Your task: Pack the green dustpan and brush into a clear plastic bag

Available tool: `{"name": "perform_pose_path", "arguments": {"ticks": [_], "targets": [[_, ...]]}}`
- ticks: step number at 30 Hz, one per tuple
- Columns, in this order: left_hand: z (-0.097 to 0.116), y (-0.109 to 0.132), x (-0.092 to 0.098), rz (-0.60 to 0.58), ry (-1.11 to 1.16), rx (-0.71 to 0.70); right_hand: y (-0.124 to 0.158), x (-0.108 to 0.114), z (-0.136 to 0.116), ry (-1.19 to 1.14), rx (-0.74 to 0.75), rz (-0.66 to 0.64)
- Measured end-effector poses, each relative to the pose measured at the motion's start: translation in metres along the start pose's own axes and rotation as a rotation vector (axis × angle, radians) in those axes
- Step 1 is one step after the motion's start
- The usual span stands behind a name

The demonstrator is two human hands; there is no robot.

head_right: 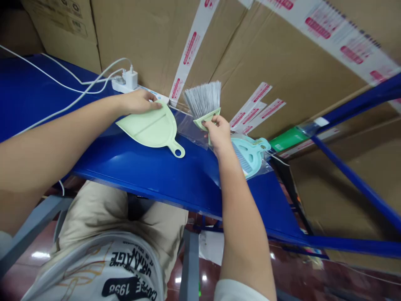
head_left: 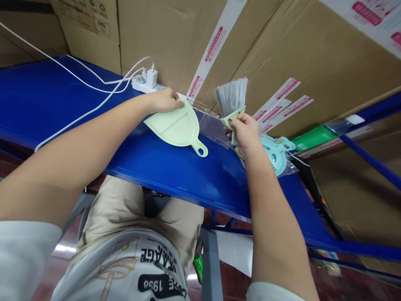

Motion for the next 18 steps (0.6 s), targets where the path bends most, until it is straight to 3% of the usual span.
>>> {"name": "perform_pose_path", "arguments": {"ticks": [10, 18], "targets": [[0.0019, 0.0006, 0.0, -0.008, -0.16, -0.005, 0.0031, 0.0018, -0.0036, 0.117, 0.0, 0.04], [-0.0027, 0.0016, -0.0022, 0.002, -0.326, -0.014, 0.0073, -0.0018, -0.0077, 0.59, 0.021, -0.028]]}}
Point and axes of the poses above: each hand's wrist, its own y-axis away from the middle knuckle, its own x-axis out of the back of the hand, z = x × y, the point moved 8 cm from there along -y, towards the middle knuckle, and after that the axes turned 8 degrees about y, right-handed, at the moved point
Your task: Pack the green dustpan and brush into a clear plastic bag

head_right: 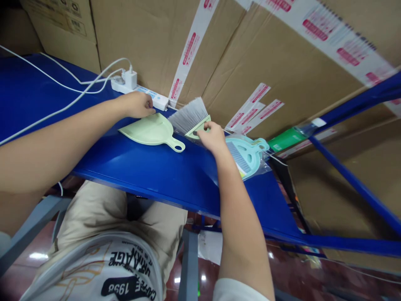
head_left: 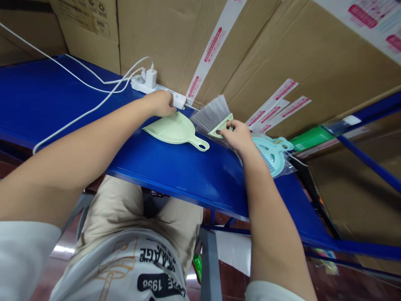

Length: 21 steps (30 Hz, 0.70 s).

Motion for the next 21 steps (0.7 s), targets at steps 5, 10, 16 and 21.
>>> {"name": "perform_pose_path", "arguments": {"ticks": [5, 10, 16, 21], "targets": [[0.008, -0.001, -0.007, -0.007, 0.002, -0.084, 0.006, -0.002, -0.008, 0.052, -0.019, -0.062], [0.022, 0.002, -0.005, 0.036, 0.065, -0.193, 0.009, -0.002, -0.005, 0.0, -0.099, -0.088], [0.018, 0.004, 0.0, 0.043, 0.109, -0.134, 0.008, -0.002, -0.001, 0.235, -0.004, -0.022], [0.008, 0.001, 0.011, 0.102, 0.155, -0.092, 0.007, 0.022, 0.002, 0.164, 0.048, 0.147]]}}
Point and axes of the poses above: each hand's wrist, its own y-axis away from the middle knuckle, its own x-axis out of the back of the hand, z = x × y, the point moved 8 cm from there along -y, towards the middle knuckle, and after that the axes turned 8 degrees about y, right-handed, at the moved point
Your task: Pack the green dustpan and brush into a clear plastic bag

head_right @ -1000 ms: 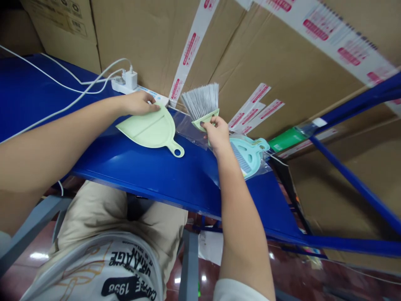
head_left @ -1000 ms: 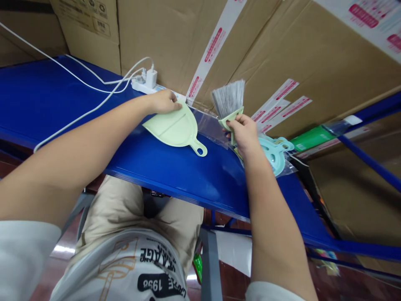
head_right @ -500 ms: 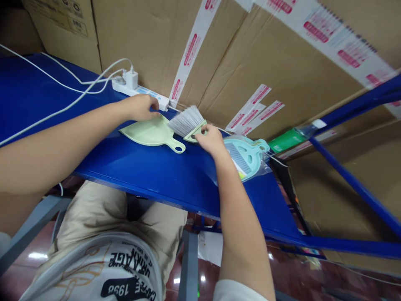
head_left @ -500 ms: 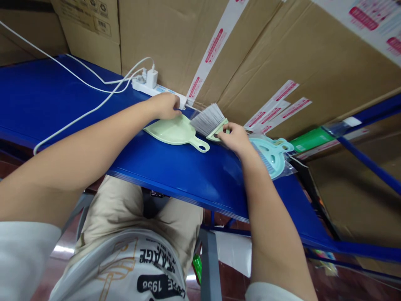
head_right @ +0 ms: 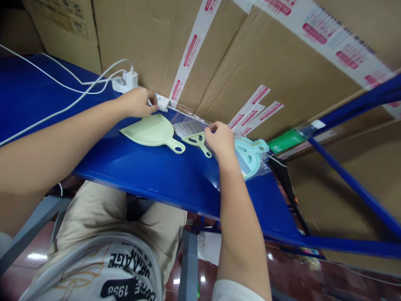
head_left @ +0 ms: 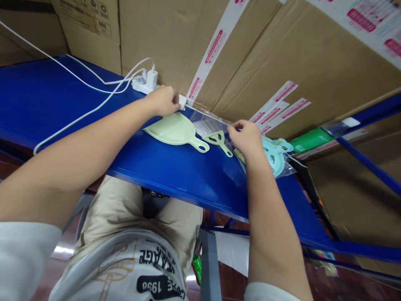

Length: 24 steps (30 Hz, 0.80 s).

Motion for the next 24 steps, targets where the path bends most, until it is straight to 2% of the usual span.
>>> {"name": "perform_pose_path", "arguments": {"ticks": [4, 9, 19, 24], "targets": [[-0.009, -0.005, 0.006, 0.058, 0.019, 0.005, -0.001, 0.0, 0.0, -0.038, -0.016, -0.04], [-0.015, -0.008, 0.002, 0.038, 0.022, 0.011, 0.001, -0.012, -0.01, -0.052, 0.0, -0.133], [0.0, 0.001, 0.002, 0.007, -0.05, 0.0, 0.0, -0.017, -0.007, -0.074, 0.027, -0.151], [-0.004, -0.001, -0.001, -0.006, -0.026, 0.013, -0.002, -0.021, -0.007, -0.061, 0.059, -0.135]]}}
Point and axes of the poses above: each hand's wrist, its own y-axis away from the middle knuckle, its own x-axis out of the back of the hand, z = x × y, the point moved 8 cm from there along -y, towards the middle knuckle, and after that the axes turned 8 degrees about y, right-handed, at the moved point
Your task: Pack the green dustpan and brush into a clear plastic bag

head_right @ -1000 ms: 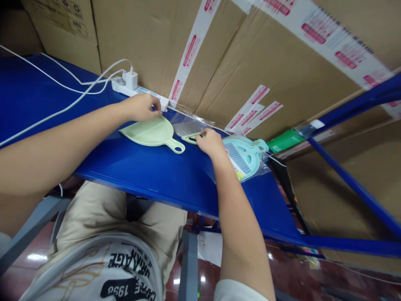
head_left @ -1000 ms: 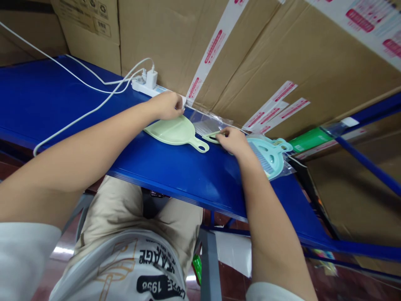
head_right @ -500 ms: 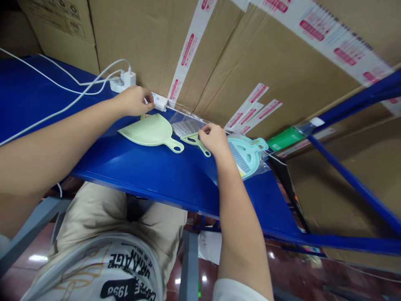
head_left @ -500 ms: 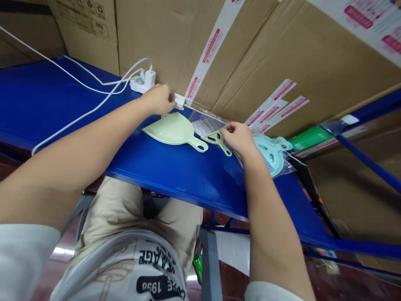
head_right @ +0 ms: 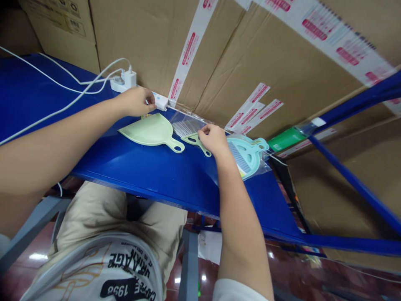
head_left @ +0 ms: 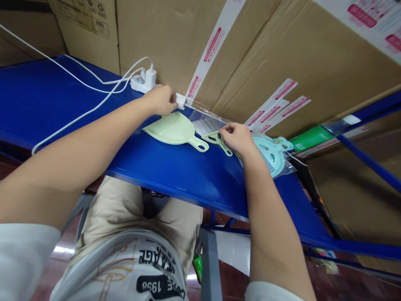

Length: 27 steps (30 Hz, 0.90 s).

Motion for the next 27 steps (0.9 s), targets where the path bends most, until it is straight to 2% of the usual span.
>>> {"name": "perform_pose_path", "arguments": {"ticks": [12, 18, 27], "targets": [[0.001, 0.004, 0.0, -0.013, 0.017, 0.004, 0.005, -0.015, -0.006, 0.106, 0.037, -0.119], [0.002, 0.003, -0.002, -0.016, -0.004, -0.011, 0.006, -0.02, -0.005, 0.123, -0.01, -0.13], [0.001, 0.0, -0.005, -0.033, 0.028, -0.005, 0.011, -0.019, -0.008, 0.125, -0.181, -0.163]]}}
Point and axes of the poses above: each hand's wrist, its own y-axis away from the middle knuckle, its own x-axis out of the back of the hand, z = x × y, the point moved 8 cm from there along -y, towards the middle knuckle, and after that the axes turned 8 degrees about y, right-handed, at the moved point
